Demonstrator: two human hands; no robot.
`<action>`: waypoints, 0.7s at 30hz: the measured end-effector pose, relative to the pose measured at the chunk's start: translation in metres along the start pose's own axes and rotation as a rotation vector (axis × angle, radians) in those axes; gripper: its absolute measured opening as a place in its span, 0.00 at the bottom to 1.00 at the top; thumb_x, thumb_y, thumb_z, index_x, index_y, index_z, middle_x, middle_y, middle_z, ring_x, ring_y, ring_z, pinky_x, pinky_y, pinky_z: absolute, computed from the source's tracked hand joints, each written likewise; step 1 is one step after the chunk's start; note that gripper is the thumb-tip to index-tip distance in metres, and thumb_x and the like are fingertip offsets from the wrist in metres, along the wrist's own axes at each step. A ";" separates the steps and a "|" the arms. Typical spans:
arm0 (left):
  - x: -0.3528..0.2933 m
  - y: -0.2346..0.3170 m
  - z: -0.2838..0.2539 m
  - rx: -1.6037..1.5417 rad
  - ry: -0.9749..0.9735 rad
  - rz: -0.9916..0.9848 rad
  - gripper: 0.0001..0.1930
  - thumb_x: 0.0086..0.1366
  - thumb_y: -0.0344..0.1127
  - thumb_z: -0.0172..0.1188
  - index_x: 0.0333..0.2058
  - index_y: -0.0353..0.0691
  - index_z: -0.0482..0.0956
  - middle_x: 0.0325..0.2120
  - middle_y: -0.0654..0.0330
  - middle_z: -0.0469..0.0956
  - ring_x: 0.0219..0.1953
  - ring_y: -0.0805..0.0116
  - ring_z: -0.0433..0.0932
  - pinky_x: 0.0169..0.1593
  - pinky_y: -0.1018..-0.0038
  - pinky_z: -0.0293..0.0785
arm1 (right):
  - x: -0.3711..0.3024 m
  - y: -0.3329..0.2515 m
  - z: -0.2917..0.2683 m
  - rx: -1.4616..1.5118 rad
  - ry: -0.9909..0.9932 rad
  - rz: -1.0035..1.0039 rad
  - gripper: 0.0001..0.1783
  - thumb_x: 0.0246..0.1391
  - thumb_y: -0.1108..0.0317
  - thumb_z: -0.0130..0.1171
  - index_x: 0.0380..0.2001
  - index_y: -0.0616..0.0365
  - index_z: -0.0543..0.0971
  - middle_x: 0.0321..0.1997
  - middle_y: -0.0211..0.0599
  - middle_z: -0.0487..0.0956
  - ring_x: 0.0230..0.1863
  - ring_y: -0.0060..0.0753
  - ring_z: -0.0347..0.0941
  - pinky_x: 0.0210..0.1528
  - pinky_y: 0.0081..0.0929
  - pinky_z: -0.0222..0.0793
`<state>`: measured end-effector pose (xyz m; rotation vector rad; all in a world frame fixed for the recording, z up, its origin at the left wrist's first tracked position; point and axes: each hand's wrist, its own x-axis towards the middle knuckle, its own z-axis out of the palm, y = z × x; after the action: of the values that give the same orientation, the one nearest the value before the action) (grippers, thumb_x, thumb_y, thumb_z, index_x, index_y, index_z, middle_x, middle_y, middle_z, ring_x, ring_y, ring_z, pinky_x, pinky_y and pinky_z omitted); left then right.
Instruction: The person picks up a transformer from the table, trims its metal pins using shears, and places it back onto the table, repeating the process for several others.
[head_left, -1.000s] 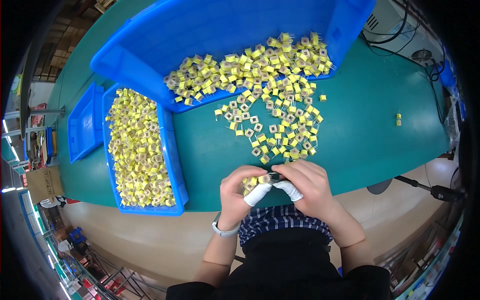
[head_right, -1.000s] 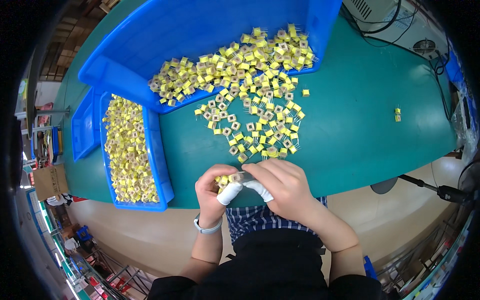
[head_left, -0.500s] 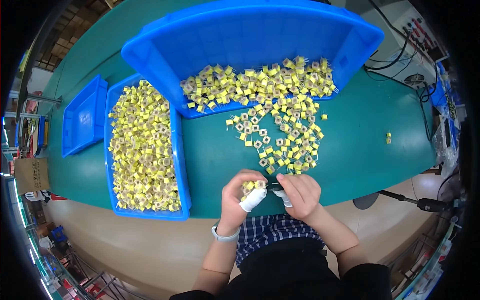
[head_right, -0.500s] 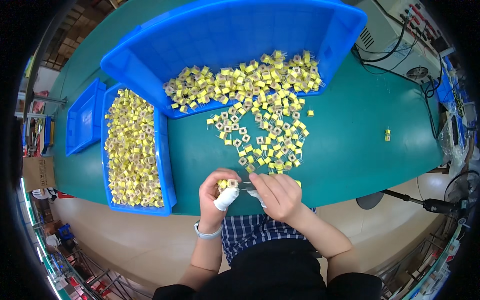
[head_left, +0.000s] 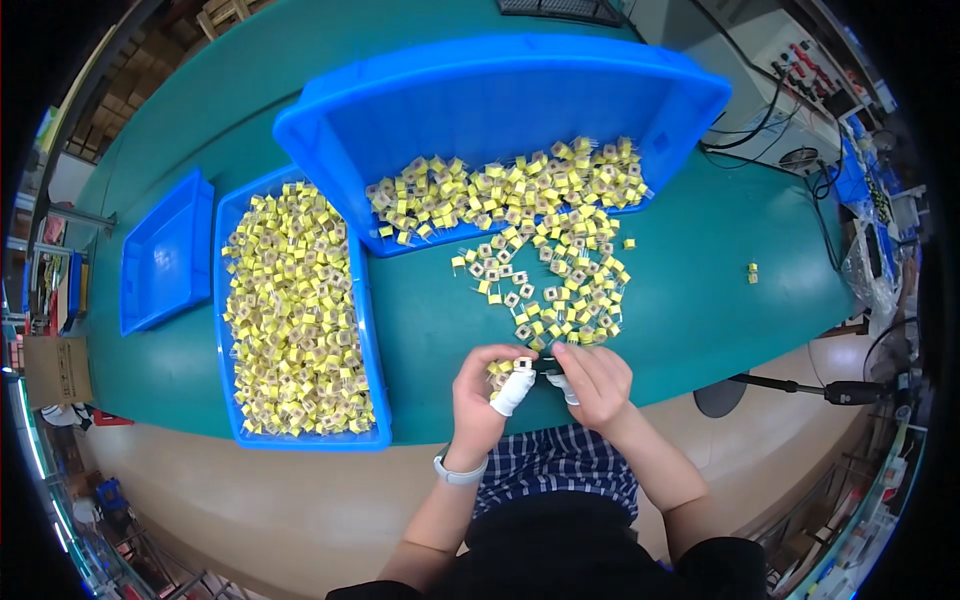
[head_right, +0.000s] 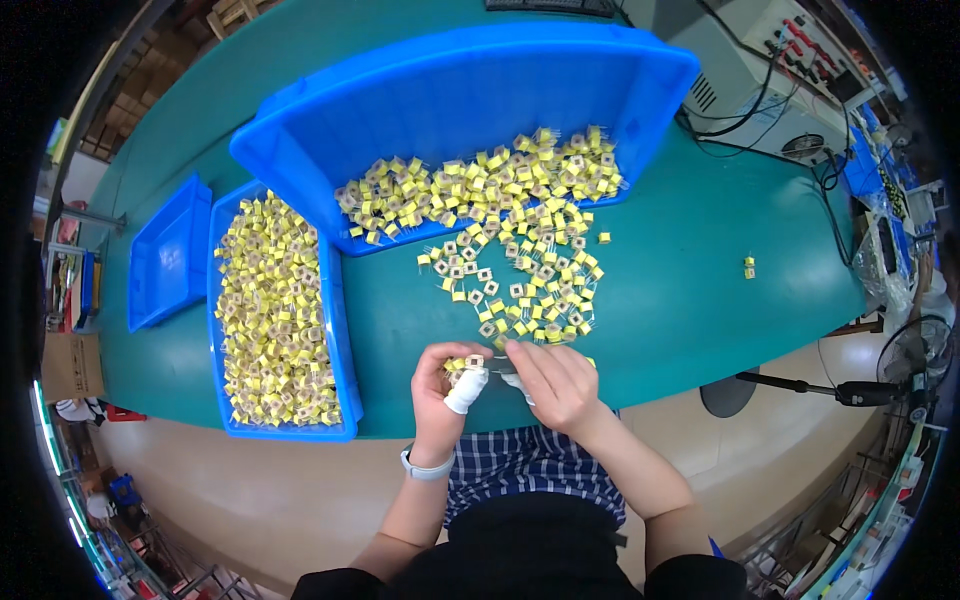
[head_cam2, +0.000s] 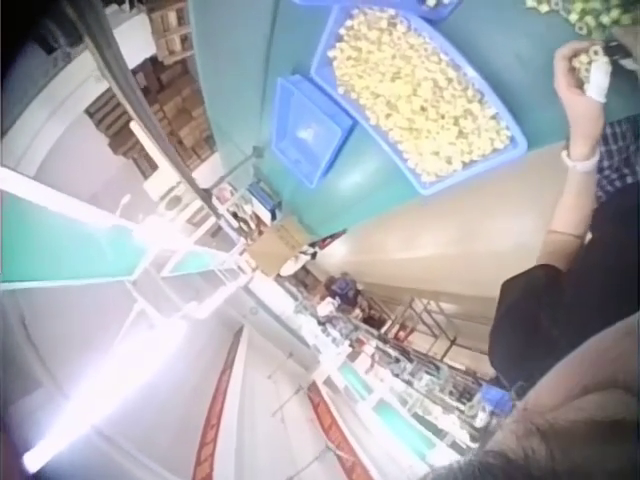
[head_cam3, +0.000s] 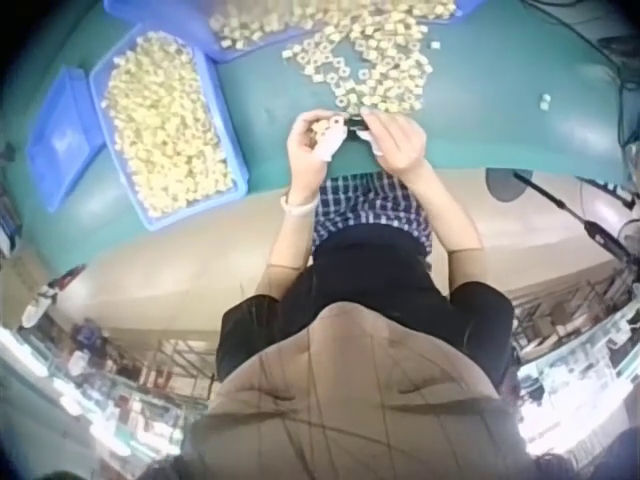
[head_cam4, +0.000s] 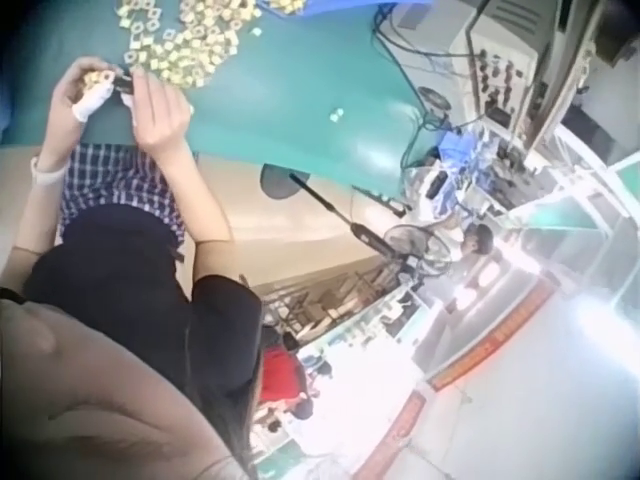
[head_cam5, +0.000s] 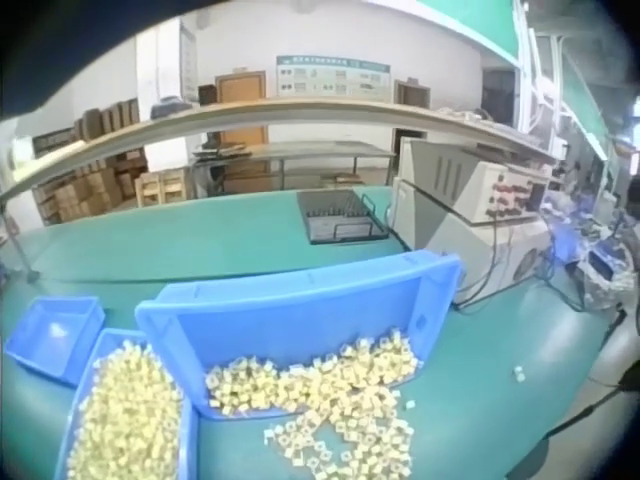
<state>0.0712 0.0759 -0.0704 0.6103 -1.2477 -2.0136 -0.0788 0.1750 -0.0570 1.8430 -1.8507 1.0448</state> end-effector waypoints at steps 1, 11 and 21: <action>0.000 -0.001 -0.001 0.016 0.002 0.002 0.17 0.64 0.27 0.69 0.48 0.37 0.73 0.46 0.52 0.82 0.50 0.66 0.80 0.55 0.71 0.76 | 0.001 0.000 0.000 0.006 0.002 0.002 0.25 0.41 0.76 0.63 0.48 0.71 0.82 0.38 0.48 0.84 0.29 0.40 0.80 0.28 0.32 0.75; 0.000 -0.002 0.001 0.035 0.036 0.052 0.14 0.66 0.24 0.66 0.49 0.35 0.76 0.46 0.55 0.82 0.50 0.69 0.79 0.56 0.72 0.75 | -0.003 -0.002 -0.001 0.032 0.028 -0.004 0.26 0.42 0.77 0.64 0.50 0.71 0.81 0.40 0.49 0.84 0.33 0.45 0.81 0.32 0.36 0.76; 0.007 -0.004 -0.003 0.098 0.050 0.015 0.12 0.69 0.28 0.63 0.49 0.38 0.77 0.44 0.59 0.83 0.36 0.80 0.75 0.36 0.83 0.71 | 0.001 0.002 -0.002 0.062 0.076 -0.034 0.28 0.42 0.78 0.61 0.52 0.70 0.79 0.38 0.46 0.83 0.33 0.42 0.80 0.32 0.35 0.75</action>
<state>0.0674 0.0699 -0.0754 0.6920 -1.3226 -1.9218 -0.0813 0.1751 -0.0558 1.8362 -1.7565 1.1554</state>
